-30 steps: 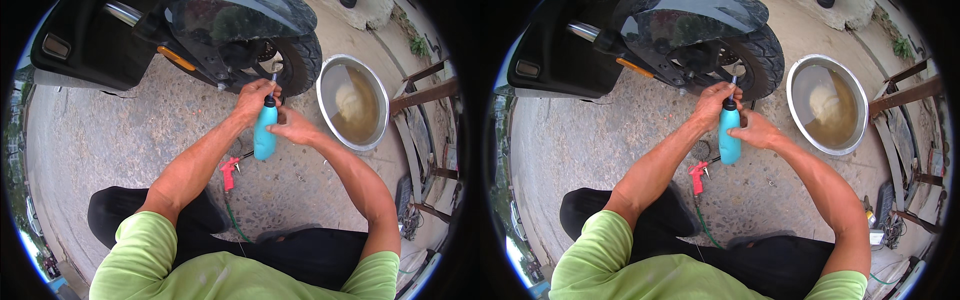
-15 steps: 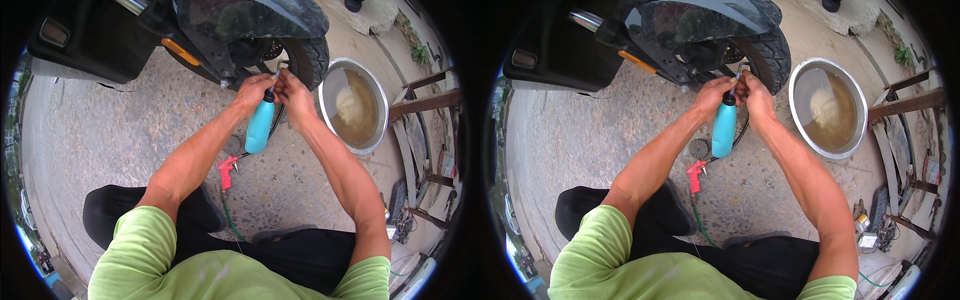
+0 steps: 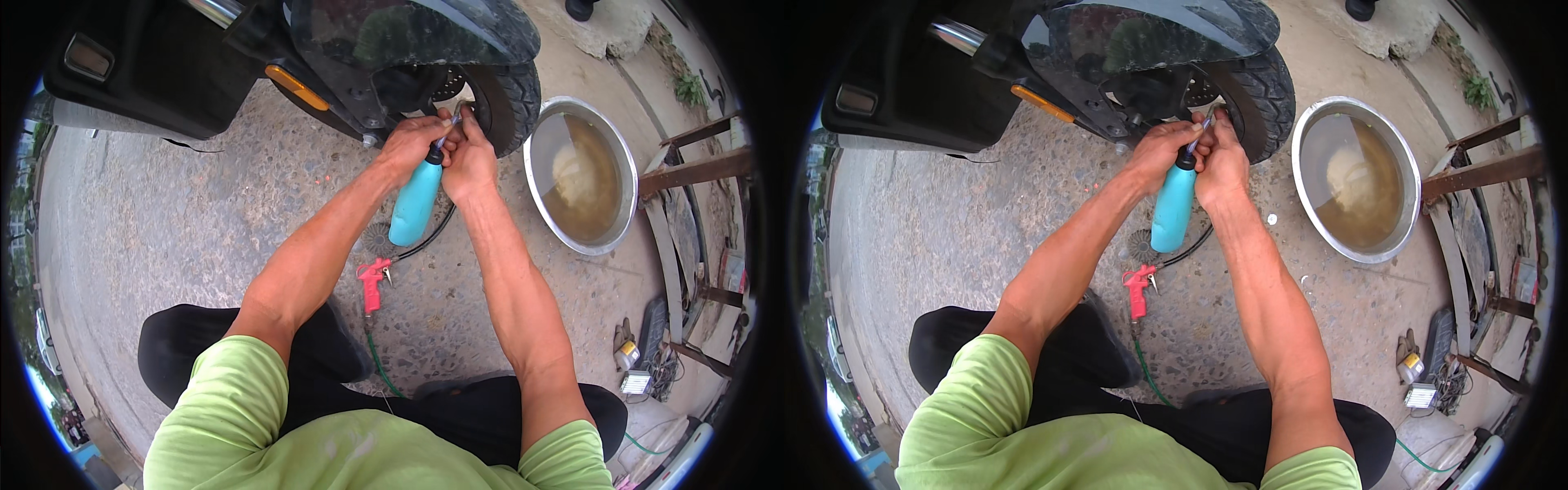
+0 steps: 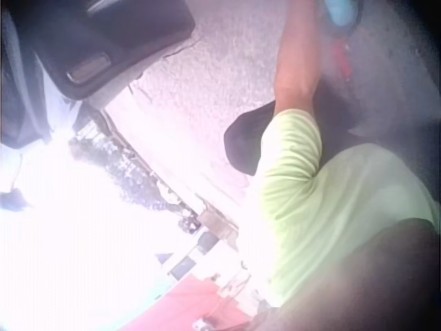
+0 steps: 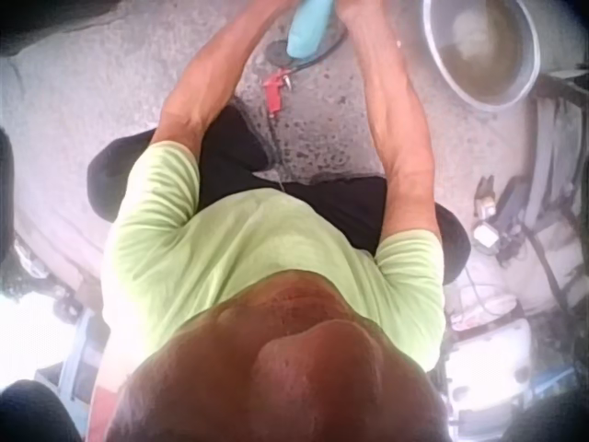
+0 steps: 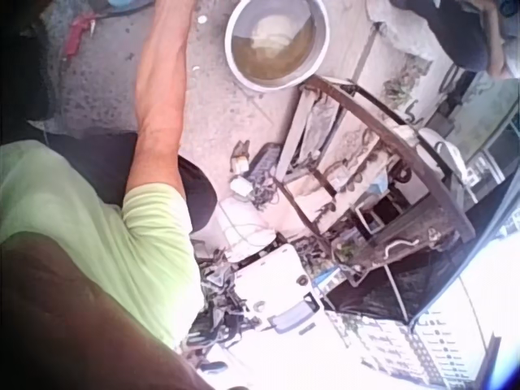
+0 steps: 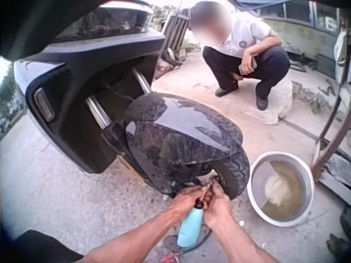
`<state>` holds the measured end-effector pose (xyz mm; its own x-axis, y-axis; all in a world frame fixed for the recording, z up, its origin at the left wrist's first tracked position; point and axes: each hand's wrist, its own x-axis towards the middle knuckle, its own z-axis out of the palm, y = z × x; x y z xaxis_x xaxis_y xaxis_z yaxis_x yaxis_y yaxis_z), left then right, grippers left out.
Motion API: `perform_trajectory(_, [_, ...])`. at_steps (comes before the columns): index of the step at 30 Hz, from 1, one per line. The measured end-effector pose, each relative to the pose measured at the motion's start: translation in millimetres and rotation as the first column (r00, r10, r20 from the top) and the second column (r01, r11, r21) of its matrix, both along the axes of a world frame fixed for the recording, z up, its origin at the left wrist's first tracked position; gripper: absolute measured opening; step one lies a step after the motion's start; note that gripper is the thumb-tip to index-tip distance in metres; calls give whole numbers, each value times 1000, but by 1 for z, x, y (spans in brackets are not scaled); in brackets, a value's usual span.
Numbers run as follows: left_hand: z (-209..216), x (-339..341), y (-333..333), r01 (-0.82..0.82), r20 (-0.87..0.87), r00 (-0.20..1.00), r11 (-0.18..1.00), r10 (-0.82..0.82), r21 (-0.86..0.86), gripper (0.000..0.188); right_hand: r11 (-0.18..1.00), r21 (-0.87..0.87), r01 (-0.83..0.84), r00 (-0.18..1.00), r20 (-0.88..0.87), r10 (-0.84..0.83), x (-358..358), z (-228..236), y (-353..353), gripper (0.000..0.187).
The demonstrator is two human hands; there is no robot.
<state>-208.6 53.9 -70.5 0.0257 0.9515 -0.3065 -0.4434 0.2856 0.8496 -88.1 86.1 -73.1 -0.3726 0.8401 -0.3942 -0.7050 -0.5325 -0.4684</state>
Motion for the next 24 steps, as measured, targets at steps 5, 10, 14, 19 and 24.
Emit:
perform_trajectory(5, [9,2,1,-25,-60,998,1000,26,6,23,996,67,-56,994,-85,62,4,-1,2,27])
perform_trajectory(10, [15,0,0,-25,-84,996,1000,24,-10,24,995,54,-79,987,-135,86,4,-6,5,29])
perform_trajectory(14, [18,-2,-5,-17,-96,995,999,15,-28,22,994,39,-97,982,-160,102,6,-8,6,29])
perform_trajectory(19, [15,-4,0,30,-54,998,1000,-30,-7,23,992,20,-126,977,-172,127,6,-18,13,28])
perform_trajectory(24, [14,-13,5,113,-49,992,993,-114,-25,24,984,-116,-135,987,-102,123,1,-13,20,25])
